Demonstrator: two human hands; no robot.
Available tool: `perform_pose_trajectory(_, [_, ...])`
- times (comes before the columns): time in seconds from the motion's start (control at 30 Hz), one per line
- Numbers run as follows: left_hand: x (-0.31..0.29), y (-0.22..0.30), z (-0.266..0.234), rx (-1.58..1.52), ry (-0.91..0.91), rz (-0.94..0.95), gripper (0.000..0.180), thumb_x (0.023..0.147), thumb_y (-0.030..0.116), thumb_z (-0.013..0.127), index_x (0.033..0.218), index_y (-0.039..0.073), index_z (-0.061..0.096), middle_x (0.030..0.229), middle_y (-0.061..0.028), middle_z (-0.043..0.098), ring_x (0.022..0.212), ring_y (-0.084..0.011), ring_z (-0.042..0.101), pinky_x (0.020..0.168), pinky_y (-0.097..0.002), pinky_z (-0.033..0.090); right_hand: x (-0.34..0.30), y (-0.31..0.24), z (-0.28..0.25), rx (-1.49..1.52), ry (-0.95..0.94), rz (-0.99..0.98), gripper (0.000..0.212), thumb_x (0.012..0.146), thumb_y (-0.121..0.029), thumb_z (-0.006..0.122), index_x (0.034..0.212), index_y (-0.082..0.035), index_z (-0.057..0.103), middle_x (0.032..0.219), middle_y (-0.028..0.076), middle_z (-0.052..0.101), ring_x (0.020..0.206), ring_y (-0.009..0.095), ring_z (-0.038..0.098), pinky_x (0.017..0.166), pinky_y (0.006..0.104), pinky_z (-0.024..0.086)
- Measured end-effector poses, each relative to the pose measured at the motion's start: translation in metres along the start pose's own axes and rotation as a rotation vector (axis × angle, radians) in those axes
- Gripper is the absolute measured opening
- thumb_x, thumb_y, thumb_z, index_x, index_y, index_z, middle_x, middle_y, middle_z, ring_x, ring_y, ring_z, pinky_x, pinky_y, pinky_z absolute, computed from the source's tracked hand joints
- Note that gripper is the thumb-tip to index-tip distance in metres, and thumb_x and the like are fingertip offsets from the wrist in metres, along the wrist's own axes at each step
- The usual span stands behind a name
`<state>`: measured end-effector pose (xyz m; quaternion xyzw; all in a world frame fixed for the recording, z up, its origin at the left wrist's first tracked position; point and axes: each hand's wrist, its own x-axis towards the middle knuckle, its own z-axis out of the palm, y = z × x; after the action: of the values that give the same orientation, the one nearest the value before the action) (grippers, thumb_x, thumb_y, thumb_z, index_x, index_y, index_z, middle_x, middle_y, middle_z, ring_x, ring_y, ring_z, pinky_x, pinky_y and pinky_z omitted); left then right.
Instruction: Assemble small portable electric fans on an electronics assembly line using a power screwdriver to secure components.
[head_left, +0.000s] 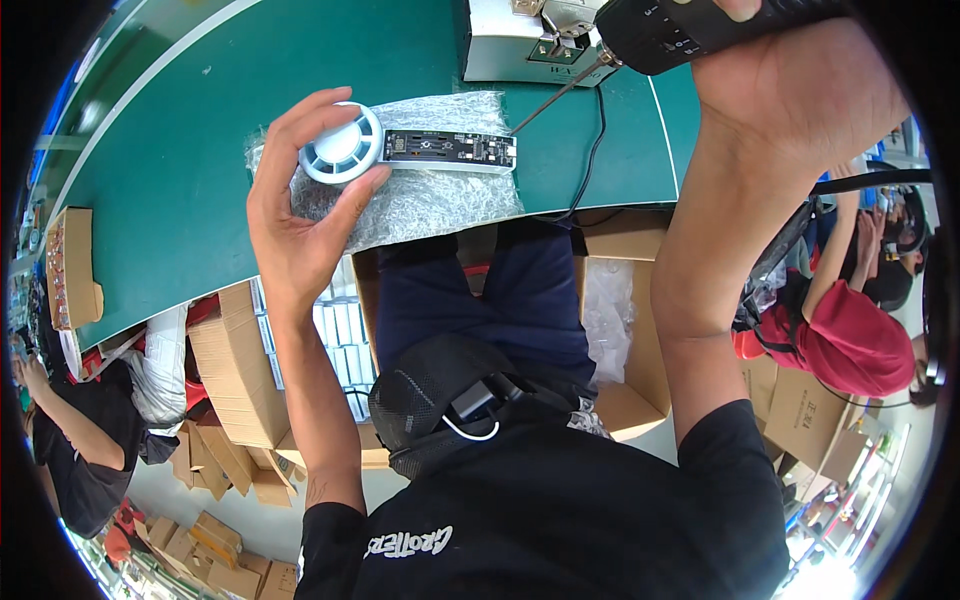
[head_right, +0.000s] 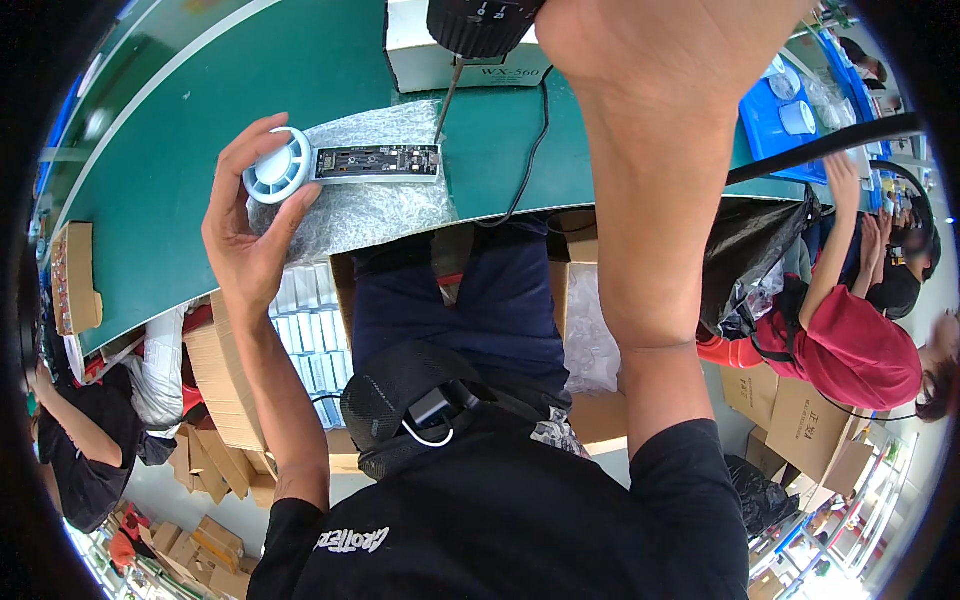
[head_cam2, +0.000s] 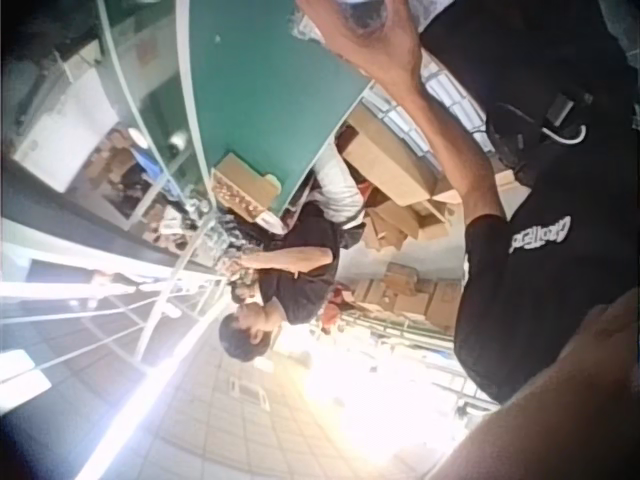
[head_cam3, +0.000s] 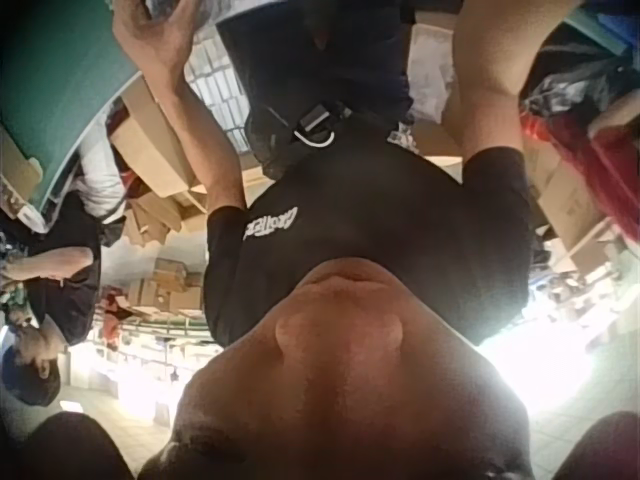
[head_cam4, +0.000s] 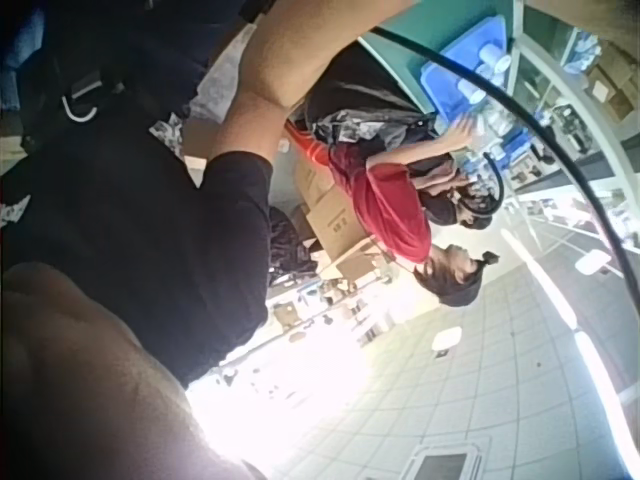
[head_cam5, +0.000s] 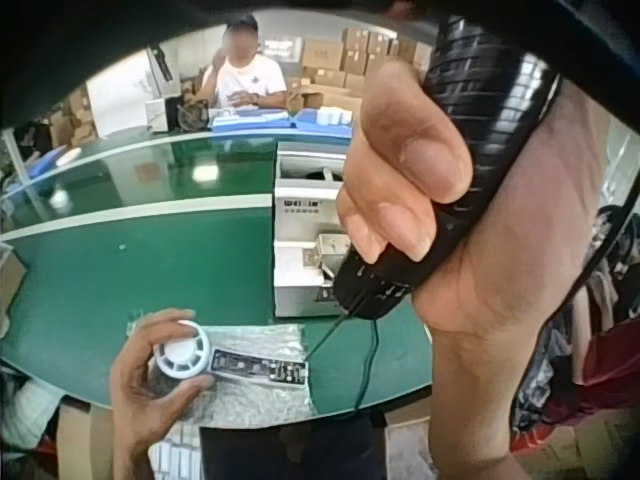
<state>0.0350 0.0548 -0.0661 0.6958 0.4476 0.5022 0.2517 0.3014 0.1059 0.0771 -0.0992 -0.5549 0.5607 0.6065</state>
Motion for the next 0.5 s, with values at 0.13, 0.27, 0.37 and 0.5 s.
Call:
perform_pose_trajectory(0.13, [0.0003, -0.0002, 0.0, -0.001, 0.002, 0.001, 0.048, 0.075, 0.003, 0.088, 0.12, 0.008, 0.073, 0.132, -0.0132, 0.07, 0.124, -0.0262, 0.066, 0.105, -0.0389, 0.05, -0.0033, -0.0007, 0.0057, -0.014, 0.019, -0.017, 0.066, 0.113, -0.059, 0.028, 0.134, -0.002, 0.053, 0.067, 0.0, 0.054, 0.044, 0.011, 0.053, 0.044, 0.0279, 0.053])
perform_pose_trajectory(0.27, [0.0008, -0.002, 0.0006, 0.002, 0.005, 0.012, 0.049, 0.074, 0.003, 0.089, 0.12, 0.008, 0.073, 0.132, -0.013, 0.07, 0.123, -0.0258, 0.066, 0.104, -0.0383, 0.051, -0.0023, 0.0052, 0.0118, -0.031, 0.039, -0.033, 0.065, 0.112, -0.059, 0.028, 0.133, -0.002, 0.053, 0.067, -0.001, 0.054, 0.044, 0.011, 0.053, 0.044, 0.0277, 0.053])
perform_pose_trajectory(0.37, [0.0008, -0.0019, 0.0005, 0.0, 0.001, 0.01, 0.049, 0.075, 0.003, 0.089, 0.12, 0.008, 0.073, 0.132, -0.0128, 0.07, 0.123, -0.0259, 0.066, 0.104, -0.0382, 0.051, -0.0028, 0.0016, 0.0066, -0.04, 0.051, -0.046, 0.065, 0.112, -0.059, 0.028, 0.132, -0.002, 0.053, 0.067, -0.001, 0.054, 0.044, 0.011, 0.052, 0.044, 0.0276, 0.053])
perform_pose_trajectory(0.5, [0.0005, -0.0016, -0.0007, -0.001, -0.003, 0.014, 0.049, 0.075, 0.003, 0.089, 0.12, 0.008, 0.073, 0.132, -0.0128, 0.07, 0.123, -0.026, 0.066, 0.103, -0.0381, 0.051, -0.0038, 0.0035, 0.0127, -0.053, 0.07, -0.063, 0.064, 0.112, -0.059, 0.029, 0.132, -0.003, 0.053, 0.066, -0.001, 0.053, 0.044, 0.01, 0.052, 0.044, 0.0274, 0.053])
